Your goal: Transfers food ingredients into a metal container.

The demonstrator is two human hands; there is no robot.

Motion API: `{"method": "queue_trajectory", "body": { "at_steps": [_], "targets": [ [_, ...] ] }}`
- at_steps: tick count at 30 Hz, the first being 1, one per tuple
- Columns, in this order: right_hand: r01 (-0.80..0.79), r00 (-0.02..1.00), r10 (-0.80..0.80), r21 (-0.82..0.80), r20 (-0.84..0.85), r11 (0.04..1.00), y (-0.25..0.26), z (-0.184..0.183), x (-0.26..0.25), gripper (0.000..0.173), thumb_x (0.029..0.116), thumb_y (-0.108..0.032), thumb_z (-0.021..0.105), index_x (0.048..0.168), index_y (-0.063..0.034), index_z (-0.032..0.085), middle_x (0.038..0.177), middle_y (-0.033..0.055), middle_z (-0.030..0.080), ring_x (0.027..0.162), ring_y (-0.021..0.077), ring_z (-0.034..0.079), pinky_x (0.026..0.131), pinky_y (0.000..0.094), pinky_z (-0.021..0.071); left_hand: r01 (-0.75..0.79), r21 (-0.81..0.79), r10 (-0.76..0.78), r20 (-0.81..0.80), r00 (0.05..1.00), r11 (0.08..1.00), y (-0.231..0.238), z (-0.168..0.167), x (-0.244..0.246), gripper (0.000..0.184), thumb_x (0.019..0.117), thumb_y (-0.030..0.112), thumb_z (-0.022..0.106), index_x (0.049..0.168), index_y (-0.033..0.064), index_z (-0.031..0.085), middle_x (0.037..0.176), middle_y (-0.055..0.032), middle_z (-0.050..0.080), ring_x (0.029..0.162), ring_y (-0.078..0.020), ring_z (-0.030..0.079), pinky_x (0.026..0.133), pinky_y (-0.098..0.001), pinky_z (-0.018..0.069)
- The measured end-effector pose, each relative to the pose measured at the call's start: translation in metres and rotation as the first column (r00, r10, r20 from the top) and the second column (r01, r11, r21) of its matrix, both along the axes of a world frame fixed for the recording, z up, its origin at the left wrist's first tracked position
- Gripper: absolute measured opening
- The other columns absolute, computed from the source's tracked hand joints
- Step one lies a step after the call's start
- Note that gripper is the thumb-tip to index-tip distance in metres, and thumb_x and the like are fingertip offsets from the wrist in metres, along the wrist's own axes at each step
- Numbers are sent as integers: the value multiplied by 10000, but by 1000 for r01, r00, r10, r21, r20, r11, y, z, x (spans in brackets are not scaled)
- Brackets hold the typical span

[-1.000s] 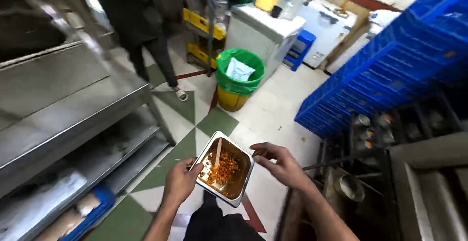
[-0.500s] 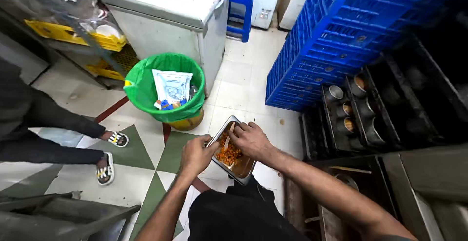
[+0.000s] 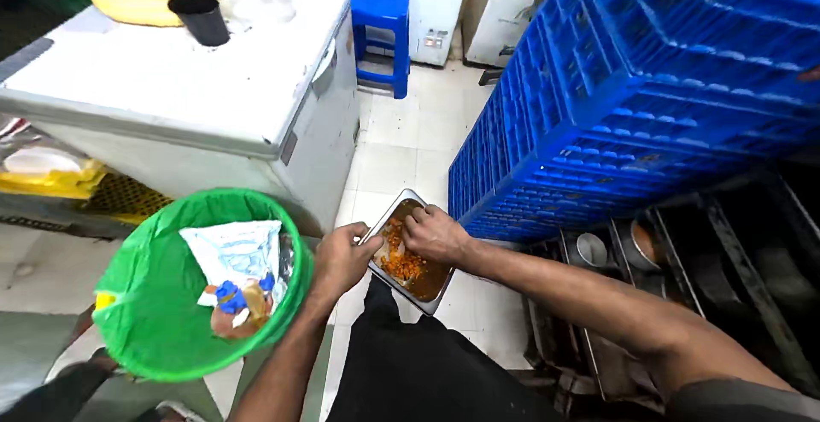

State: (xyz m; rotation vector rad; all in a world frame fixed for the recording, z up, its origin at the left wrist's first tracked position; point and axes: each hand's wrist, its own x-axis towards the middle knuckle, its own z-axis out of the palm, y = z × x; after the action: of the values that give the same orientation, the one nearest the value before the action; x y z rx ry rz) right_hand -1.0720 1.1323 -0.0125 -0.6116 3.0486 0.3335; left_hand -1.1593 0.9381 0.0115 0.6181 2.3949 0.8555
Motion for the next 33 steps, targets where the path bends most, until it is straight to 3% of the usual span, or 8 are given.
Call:
{"method": "queue_trajectory", "body": {
  "at_steps": [4, 7, 12, 15, 17, 21, 28, 33],
  "targets": [
    [141, 990, -143, -78, -15, 987, 97, 3, -98, 92, 862, 48, 675, 862, -33, 719, 1085, 168, 676, 1059, 377, 642, 776, 523, 541, -4, 42, 5, -11, 1000, 999, 93, -18, -111, 257, 1007, 314, 666, 843, 117, 686, 650, -88, 627, 563, -272, 584, 549, -532, 476],
    [377, 925, -381, -149, 6, 914, 174, 14, -165, 76, 861, 22, 692, 903, -29, 728, 957, 165, 712, 987, 391, 671, 849, 575, 519, -29, 37, 30, -13, 999, 999, 166, -7, -192, 242, 1006, 322, 664, 869, 126, 702, 675, -89, 632, 584, -272, 586, 567, -538, 477],
    [551, 794, -602, -312, -92, 774, 280, 13, -267, 67, 875, 12, 680, 921, -9, 726, 874, 174, 688, 879, 393, 671, 759, 557, 527, 17, 54, -11, -107, 994, 998, 281, 12, -312, 234, 1004, 309, 659, 910, 101, 712, 727, -96, 651, 632, -284, 612, 599, -556, 497],
    [559, 771, -628, -359, -108, 748, 341, -6, -336, 69, 885, 28, 652, 911, 16, 714, 920, 195, 697, 912, 409, 674, 758, 545, 541, 46, 110, -23, -197, 980, 993, 352, 10, -377, 192, 1010, 267, 652, 995, 95, 737, 802, -103, 690, 693, -285, 649, 638, -564, 517],
    [555, 781, -622, -398, -52, 730, 388, -19, -385, 108, 896, 46, 631, 948, 31, 725, 981, 214, 705, 1006, 430, 667, 841, 562, 542, 37, 162, 9, -273, 962, 986, 405, 3, -423, 190, 1005, 242, 654, 1061, 88, 750, 860, -107, 715, 719, -278, 664, 649, -558, 525],
    [574, 793, -606, -416, 66, 705, 485, -17, -471, 144, 929, 4, 625, 1012, -3, 742, 1026, 196, 712, 1069, 429, 647, 881, 564, 529, -30, 177, 83, -302, 950, 984, 502, -7, -507, 222, 1017, 244, 617, 1051, 60, 737, 1132, -129, 727, 949, -313, 700, 821, -605, 538],
    [660, 712, -701, -366, 25, 657, 627, 35, -621, 156, 935, -1, 613, 1011, -25, 746, 1030, 168, 714, 1016, 402, 645, 822, 536, 517, -36, 275, 154, -422, 894, 961, 635, 9, -642, 235, 997, 239, 609, 1010, 42, 736, 1141, -138, 718, 918, -302, 690, 796, -574, 538],
    [583, 787, -617, -345, 14, 736, 708, 13, -730, 147, 936, 4, 611, 992, -13, 747, 1053, 190, 709, 1105, 427, 627, 887, 574, 497, 32, 305, 137, -515, 846, 952, 723, 8, -742, 241, 995, 223, 600, 920, 21, 708, 1208, -155, 684, 993, -309, 683, 832, -547, 548]
  ]
}}
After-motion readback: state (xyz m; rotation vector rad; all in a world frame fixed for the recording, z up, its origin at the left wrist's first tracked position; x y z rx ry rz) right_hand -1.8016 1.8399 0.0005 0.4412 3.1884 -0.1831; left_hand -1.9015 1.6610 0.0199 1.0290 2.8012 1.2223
